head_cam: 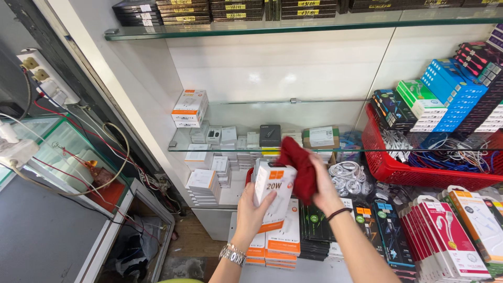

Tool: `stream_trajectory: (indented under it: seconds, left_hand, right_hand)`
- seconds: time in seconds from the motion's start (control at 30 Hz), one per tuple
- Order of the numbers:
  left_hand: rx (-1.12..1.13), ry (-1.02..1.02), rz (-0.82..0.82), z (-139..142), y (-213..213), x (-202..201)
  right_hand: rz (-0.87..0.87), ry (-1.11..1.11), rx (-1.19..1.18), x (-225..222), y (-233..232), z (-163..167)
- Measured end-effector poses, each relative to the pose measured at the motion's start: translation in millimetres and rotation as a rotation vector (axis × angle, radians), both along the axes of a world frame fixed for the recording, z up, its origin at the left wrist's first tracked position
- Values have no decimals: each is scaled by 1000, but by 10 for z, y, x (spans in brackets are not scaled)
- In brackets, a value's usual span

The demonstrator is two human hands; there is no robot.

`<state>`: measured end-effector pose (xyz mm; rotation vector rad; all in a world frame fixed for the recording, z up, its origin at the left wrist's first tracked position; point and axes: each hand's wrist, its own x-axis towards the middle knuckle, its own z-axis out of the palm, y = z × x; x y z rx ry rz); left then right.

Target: The person removes stacks of boxed electronics from a glass shelf, places them on a counter, wipes the shelf with a red cloth, then wipes each box individually before restacking them on the shelf.

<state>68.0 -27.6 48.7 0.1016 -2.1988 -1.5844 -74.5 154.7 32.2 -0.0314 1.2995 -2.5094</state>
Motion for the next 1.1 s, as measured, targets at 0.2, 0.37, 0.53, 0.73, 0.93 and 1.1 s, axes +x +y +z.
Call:
stream_trajectory:
  seconds: [0.2, 0.37, 0.53, 0.73, 0.93, 1.1]
  left_hand:
    - [746, 42, 74, -58, 46, -414]
    - [1002, 77, 279, -73, -283, -549]
    - [936, 228, 196, -185, 40, -666]
    - [1340, 198, 135, -109, -92, -656]
    - [1357, -71, 223, -250, -142, -667]
    - [1589, -137, -179, -571, 311, -664]
  right_hand:
    - [-175, 219, 395, 564, -554, -163]
    - [-82, 379, 654, 751, -234, -94]
    - [-287, 704, 761, 698, -514, 381]
    - [-357, 1157, 1025, 946, -399, 299]
    - [-316, 186, 170, 935, -295, 93]
    - [-557, 713, 534, 771, -611, 164]
